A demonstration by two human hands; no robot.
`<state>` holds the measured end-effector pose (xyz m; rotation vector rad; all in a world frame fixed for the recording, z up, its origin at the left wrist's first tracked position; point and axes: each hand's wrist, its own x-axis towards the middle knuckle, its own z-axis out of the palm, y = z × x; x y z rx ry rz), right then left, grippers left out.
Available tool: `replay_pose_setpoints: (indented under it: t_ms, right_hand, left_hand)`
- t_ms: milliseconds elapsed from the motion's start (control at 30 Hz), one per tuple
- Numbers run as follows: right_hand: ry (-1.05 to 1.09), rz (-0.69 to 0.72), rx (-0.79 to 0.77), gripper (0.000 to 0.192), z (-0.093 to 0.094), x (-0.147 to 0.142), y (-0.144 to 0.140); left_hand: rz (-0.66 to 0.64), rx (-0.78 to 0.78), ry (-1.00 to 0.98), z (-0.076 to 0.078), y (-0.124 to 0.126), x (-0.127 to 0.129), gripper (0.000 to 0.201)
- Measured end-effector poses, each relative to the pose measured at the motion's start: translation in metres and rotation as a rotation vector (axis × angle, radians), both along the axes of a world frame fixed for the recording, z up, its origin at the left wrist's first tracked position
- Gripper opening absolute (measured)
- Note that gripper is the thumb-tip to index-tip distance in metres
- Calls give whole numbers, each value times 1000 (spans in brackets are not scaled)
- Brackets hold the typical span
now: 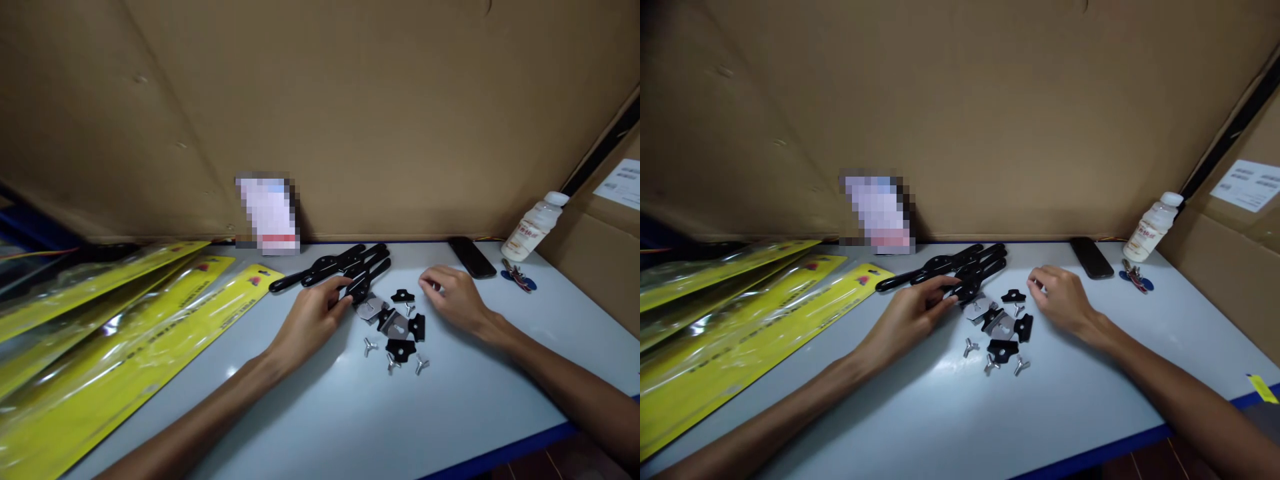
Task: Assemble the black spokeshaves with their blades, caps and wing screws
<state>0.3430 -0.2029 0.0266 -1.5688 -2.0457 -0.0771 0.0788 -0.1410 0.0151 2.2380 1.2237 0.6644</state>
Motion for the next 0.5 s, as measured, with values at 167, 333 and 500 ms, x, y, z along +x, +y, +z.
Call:
replay_pose_setpoints:
  t_ms: [167, 333, 500]
  right_hand:
    - [-32, -253, 72, 18, 7, 36, 16]
    - [-87, -198, 8, 26, 4, 35, 16]
    - [-42, 128, -81, 30, -1, -8, -7]
  left_hand:
    - [52, 158, 343, 1, 3, -4, 38]
    - [69, 409, 601, 8, -3, -2, 36]
    - [64, 537, 615, 9, 1, -2, 32]
